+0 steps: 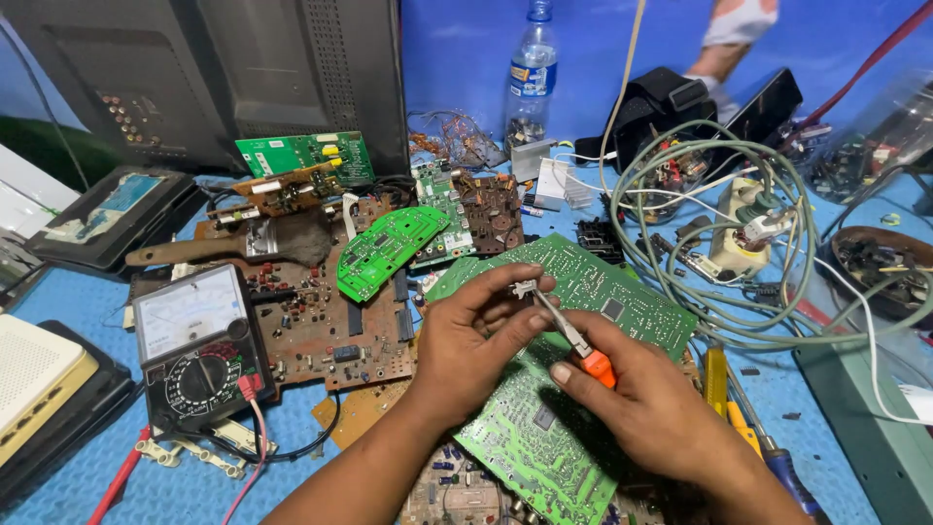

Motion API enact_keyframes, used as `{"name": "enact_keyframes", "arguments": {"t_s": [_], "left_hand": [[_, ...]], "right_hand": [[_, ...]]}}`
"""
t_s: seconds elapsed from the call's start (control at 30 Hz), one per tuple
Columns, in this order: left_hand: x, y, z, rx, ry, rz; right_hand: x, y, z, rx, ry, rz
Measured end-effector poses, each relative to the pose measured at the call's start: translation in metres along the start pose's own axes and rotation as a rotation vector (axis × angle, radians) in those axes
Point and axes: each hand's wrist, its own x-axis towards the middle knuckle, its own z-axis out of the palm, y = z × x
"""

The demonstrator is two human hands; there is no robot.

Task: The person is inspecting and repairing a circuit board, using pliers to remove a component and a probe to check solder points.

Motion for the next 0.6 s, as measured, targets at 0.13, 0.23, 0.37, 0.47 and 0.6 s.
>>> {"name": "enact_keyframes", "arguments": {"t_s": [0.13, 0.23, 0.37, 0.47, 0.6], "left_hand": [[-0.001, -0.006, 0.007, -0.199, 0.096, -0.085], [0.000, -0.005, 0.008, -0.210, 0.094, -0.086], [0.000, -0.005, 0.006, -0.242, 0.100, -0.112], [0.000, -0.005, 0.006, -0.245, 0.099, -0.127], [0.000, -0.007, 0.005, -0.214, 0.092, -0.100]], "right_hand": [[0.000, -0.003, 0.008, -0.013, 0.031, -0.051], [-0.001, -0.009, 0.011, -0.067, 0.021, 0.081], [0.000, -0.016, 0.010, -0.120, -0.036, 0.184], [0.000, -0.014, 0.011, -0.152, -0.045, 0.188], [0.001, -0.006, 0.015, -0.149, -0.019, 0.132]]}}
